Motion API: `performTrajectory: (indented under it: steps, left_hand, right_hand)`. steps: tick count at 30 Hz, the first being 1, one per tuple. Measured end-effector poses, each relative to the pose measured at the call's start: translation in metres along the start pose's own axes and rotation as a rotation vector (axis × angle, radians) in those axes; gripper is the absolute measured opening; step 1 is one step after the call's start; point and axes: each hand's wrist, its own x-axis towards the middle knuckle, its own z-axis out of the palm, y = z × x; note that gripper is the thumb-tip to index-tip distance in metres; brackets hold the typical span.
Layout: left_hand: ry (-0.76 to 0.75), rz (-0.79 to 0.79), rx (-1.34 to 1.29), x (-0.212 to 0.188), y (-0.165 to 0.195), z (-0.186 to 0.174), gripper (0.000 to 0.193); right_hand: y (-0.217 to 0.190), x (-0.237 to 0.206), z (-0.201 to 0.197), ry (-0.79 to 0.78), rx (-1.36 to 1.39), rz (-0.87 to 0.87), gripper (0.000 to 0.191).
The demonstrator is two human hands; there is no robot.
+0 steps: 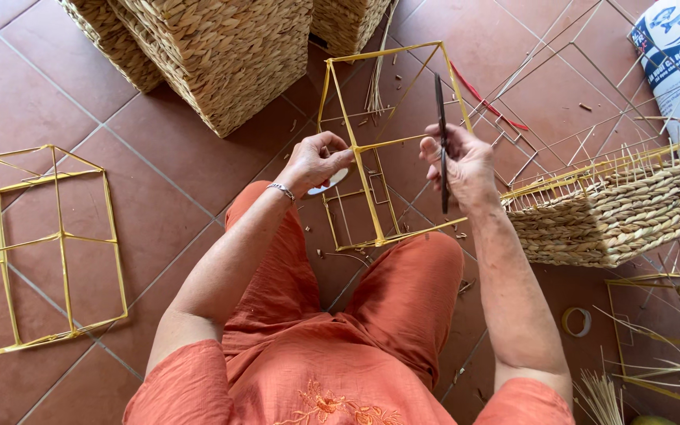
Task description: The person sits on the floor assembling bamboo basket frames. They hold a bamboo frame, wrap tape around joints to secure bamboo strips, cut tape and trim excess bamboo with scissors, and press strips into place on the frame.
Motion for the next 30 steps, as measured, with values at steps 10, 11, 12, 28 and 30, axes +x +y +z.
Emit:
performTrajectory:
  steps: [10, 11, 12, 28, 30]
  left_hand:
    - [0.115, 0.138, 0.177, -0.009, -0.008, -0.004, 0.027]
    - [0.108, 0.120, 0.155, -0.010, -0.008, -0.005, 0.025]
    - [0.102, 0.103, 0.132, -0.011, -0.008, -0.006, 0.023]
    - [0.045, 0.130, -0.051, -0.020, -0.004, -0.012, 0.018]
    - [0.043, 0.164, -0.048, -0.019, -0.009, -0.012, 0.016]
  right_hand:
    - [-0.038, -0.023, 0.032, -0.514, 0.033, 0.404, 0.086]
    - [-0.040, -0.022, 0.034, -0.523, 0.029, 0.436, 0.085]
    - [-0.042, -0.020, 0.035, -0.542, -0.060, 0.441, 0.086]
    - [-0.047, 0.018, 0.072, -0.565, -0.497, 0.581, 0.095]
    - [-0.045, 0.020, 0.076, -0.547, -0.518, 0.558, 0.096]
